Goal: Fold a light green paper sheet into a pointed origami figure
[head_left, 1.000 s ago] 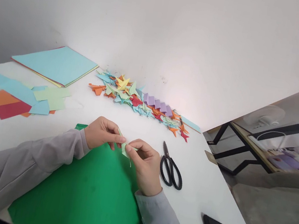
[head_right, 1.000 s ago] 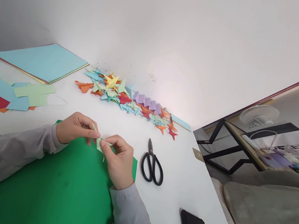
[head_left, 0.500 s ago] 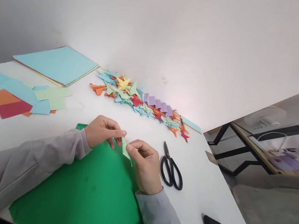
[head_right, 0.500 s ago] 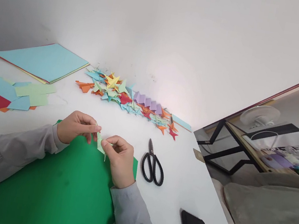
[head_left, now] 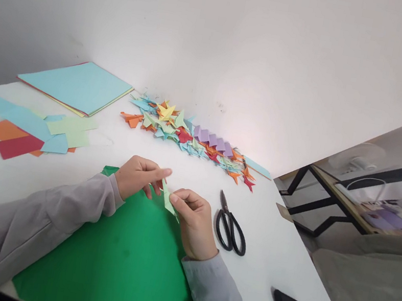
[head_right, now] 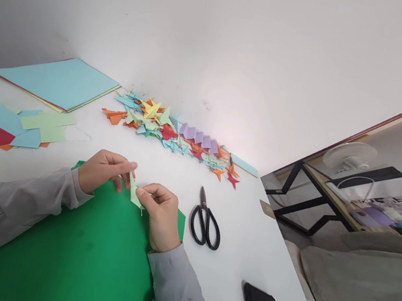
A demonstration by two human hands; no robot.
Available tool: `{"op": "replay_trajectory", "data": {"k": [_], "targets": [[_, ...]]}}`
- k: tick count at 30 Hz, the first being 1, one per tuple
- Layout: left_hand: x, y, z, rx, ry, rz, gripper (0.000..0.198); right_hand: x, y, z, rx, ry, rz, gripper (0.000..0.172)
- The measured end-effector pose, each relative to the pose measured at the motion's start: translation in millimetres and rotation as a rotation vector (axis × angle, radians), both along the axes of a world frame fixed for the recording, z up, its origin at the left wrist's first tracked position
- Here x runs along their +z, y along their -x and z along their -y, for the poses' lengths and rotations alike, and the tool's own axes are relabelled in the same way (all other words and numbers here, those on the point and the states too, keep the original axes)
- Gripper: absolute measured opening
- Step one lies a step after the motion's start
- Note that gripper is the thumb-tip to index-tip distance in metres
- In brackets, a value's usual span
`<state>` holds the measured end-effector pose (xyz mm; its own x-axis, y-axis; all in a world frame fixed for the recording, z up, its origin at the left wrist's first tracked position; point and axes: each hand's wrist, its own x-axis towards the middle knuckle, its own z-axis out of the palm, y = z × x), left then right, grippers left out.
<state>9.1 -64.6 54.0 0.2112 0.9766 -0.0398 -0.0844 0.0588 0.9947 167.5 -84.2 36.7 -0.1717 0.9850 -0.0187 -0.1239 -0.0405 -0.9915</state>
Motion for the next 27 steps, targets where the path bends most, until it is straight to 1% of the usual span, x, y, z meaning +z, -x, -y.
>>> {"op": "replay_trajectory", "data": {"k": [4, 8, 13, 17, 20, 21, 23, 25, 27], "targets": [[-0.3, 1, 1, 0.015, -0.069, -0.048, 0.031, -0.6, 0, 0, 0.02, -0.009, 0.003, 0.015], [0.0, 1, 1, -0.005, -0.057, -0.029, 0.033, -1.0, -1, -1, 0.036, -0.03, 0.021, 0.015], [0.8, 2, 1, 0.006, -0.038, -0.01, 0.032, -0.7, 0, -1, 0.049, -0.04, 0.024, 0.016], [3.1, 2, 1, 0.038, -0.108, -0.093, 0.03, -1.0, 2, 0, 0.061, -0.06, 0.03, 0.015], [4.2, 1, 3, 0.063, -0.117, -0.122, 0.036, -0.3, 1, 0, 0.021, -0.115, 0.056, 0.014], [3.7, 1, 3, 0.05, -0.103, -0.109, 0.037, 0.1, 0, 0, 0.003, -0.149, 0.081, 0.013], [1.2, 0, 3, -0.017, -0.099, -0.09, 0.033, 1.3, -1, 0, -0.024, -0.236, 0.144, 0.011], [-2.6, 0, 3, -0.096, -0.155, -0.109, 0.026, 2.6, -1, 1, -0.043, -0.321, 0.195, 0.009], [-6.1, 0, 2, -0.134, -0.223, -0.142, 0.02, 4.1, -2, 1, -0.065, -0.389, 0.222, 0.007]]}}
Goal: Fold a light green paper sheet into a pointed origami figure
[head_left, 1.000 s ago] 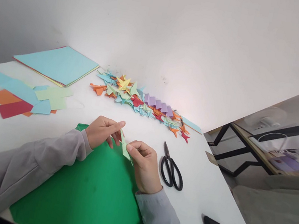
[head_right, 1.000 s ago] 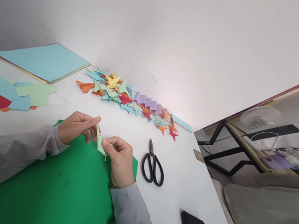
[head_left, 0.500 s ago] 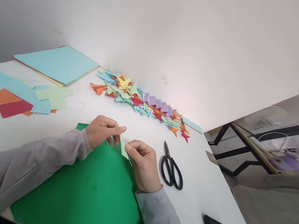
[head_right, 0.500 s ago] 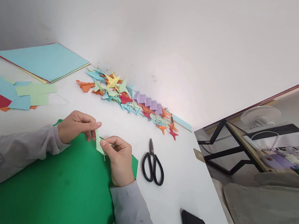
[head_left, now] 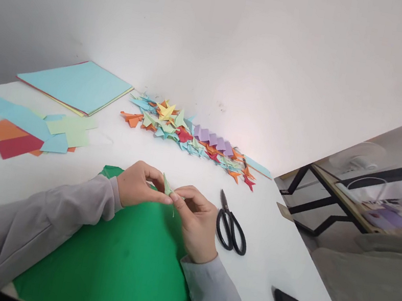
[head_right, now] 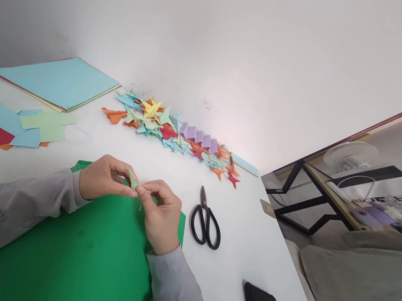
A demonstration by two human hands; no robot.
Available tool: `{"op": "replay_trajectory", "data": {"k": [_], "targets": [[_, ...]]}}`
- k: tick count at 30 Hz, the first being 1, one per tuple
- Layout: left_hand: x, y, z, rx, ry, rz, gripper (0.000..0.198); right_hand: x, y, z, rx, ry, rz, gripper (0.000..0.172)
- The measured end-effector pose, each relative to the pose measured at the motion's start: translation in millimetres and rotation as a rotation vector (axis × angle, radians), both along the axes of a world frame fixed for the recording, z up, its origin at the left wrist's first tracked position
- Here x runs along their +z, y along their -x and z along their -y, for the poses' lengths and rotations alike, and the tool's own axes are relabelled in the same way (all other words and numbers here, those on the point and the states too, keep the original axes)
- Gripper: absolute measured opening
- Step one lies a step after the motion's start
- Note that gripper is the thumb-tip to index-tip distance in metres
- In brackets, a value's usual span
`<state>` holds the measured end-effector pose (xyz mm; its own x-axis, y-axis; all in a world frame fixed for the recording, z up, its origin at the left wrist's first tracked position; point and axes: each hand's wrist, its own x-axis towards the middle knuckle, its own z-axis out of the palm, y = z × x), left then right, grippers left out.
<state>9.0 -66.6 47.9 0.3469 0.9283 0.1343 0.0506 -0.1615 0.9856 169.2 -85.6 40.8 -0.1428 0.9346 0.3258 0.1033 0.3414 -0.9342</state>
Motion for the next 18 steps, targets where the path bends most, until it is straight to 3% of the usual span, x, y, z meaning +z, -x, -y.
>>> {"op": "replay_trajectory", "data": {"k": [5, 10, 18], "targets": [[0.5, 2.3, -0.5, 0.021, -0.134, -0.045, 0.015, 4.3, -2.0, 1.5, 0.001, -0.157, 0.102, 0.006], [5.4, 5.0, 2.1, 0.026, -0.419, -0.181, 0.01, 6.1, -2.7, 3.4, 0.006, -0.341, 0.282, 0.009], [-4.3, 8.1, 0.8, 0.015, -0.74, -0.345, 0.018, 1.0, -2.1, 4.3, -0.014, -0.645, 0.472, 0.021]]}}
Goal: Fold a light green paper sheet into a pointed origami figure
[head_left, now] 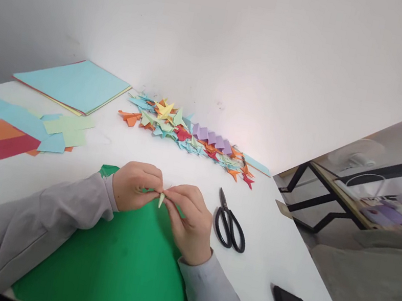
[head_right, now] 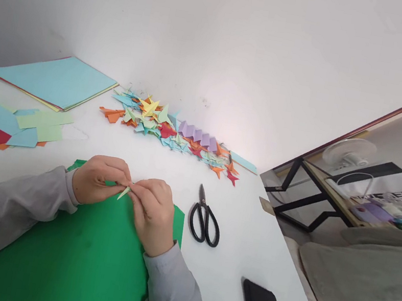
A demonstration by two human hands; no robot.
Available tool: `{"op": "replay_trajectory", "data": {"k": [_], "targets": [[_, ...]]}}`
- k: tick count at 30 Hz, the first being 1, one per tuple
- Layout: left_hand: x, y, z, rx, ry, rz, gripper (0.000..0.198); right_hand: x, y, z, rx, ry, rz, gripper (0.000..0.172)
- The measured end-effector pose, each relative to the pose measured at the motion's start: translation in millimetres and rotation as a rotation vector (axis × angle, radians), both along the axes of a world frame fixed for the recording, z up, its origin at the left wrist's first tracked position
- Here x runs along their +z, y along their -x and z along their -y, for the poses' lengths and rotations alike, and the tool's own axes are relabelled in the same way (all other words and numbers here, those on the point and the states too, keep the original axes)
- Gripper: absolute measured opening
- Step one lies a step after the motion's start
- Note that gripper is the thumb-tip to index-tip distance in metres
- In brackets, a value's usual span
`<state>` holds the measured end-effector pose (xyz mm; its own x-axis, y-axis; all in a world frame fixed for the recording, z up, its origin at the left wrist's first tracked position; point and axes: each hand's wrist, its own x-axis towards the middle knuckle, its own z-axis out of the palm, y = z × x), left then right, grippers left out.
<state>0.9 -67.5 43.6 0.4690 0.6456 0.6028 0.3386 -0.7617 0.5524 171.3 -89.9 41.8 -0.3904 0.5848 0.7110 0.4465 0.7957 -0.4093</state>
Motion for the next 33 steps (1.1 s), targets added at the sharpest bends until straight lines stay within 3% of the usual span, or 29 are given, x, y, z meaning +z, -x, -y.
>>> {"op": "replay_trajectory", "data": {"k": [13, 16, 19, 22, 24, 28, 33], "targets": [[1.7, -4, 5, -0.026, 0.071, 0.05, 0.016, 3.5, 0, 4, 0.005, -0.147, 0.077, 0.022], [2.9, -4, 3, 0.064, 0.268, 0.147, 0.011, 0.7, -4, 2, -0.034, -0.195, 0.066, 0.026], [5.4, -6, 0, 0.116, 0.645, 0.275, 0.009, 0.2, -6, 1, -0.102, -0.275, 0.042, 0.028], [7.4, -10, -1, -0.041, 1.118, 0.426, 0.027, 2.0, -4, 2, -0.117, -0.353, 0.076, 0.024], [6.9, -12, 0, -0.145, 1.289, 0.549, 0.033, 2.7, -1, 3, -0.11, -0.378, 0.104, 0.02], [0.8, -14, 2, -0.185, 1.371, 0.74, 0.028, 2.2, 4, 3, -0.136, -0.397, 0.11, 0.019], [-2.1, -12, 0, -0.136, 1.29, 0.812, 0.026, 6.8, 4, 8, -0.185, -0.38, 0.057, 0.025]]}}
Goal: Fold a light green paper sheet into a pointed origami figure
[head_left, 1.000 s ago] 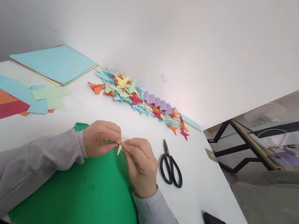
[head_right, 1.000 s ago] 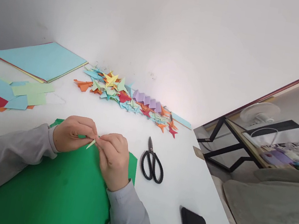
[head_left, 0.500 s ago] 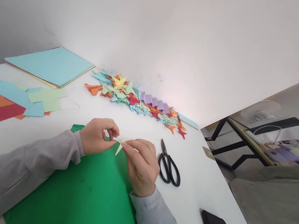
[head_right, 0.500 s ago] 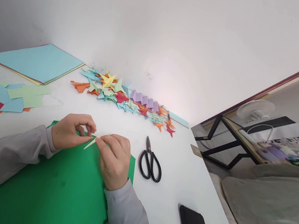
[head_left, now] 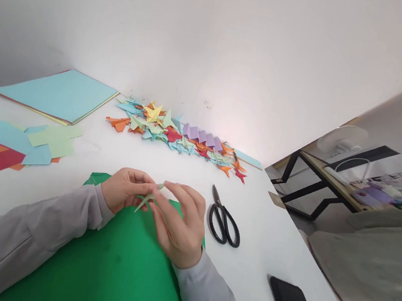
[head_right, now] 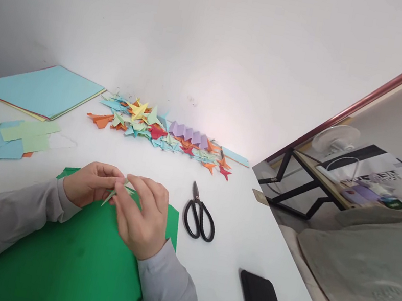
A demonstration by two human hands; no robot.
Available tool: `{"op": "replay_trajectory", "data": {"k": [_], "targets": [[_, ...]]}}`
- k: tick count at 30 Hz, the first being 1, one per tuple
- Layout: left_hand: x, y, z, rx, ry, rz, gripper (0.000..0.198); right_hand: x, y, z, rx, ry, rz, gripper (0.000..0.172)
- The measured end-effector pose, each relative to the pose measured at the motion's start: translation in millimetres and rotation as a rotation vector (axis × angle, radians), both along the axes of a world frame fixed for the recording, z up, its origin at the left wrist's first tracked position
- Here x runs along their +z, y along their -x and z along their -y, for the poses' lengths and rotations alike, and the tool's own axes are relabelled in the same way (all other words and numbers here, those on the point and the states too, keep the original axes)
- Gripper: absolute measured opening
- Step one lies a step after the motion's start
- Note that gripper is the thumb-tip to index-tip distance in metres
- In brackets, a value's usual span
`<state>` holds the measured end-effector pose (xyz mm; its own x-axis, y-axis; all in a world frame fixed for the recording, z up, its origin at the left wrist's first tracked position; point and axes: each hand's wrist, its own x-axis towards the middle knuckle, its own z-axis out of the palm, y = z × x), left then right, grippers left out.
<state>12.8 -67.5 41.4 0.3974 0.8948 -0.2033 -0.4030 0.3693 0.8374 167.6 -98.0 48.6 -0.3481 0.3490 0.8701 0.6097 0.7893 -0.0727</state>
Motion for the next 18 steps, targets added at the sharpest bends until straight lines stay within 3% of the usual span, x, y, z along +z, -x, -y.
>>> {"op": "replay_trajectory", "data": {"k": [4, 7, 9, 11, 13, 18], "targets": [[5.4, -0.7, 0.1, 0.133, -0.051, -0.036, 0.027, 2.8, -0.4, 3.6, -0.105, 0.077, -0.281, 0.019], [6.8, -1.7, 0.7, 0.156, -0.104, -0.071, 0.026, -0.3, 2.6, 0.8, -0.131, 0.466, -0.363, 0.016], [5.3, -1.9, 0.6, 0.146, -0.153, -0.108, 0.024, -3.4, 5.5, -1.8, -0.049, 0.769, -0.362, 0.021], [2.8, -1.8, 0.3, 0.13, -0.212, -0.144, 0.021, -5.6, 7.9, -3.4, 0.075, 0.967, -0.387, 0.029], [0.5, -1.5, 0.3, 0.102, -0.257, -0.163, 0.019, -6.6, 8.9, -3.6, 0.157, 1.045, -0.434, 0.034], [-1.5, -1.9, 3.1, 0.037, -0.229, -0.143, 0.019, -5.9, 6.9, -3.3, 0.197, 1.067, -0.499, 0.035]]}}
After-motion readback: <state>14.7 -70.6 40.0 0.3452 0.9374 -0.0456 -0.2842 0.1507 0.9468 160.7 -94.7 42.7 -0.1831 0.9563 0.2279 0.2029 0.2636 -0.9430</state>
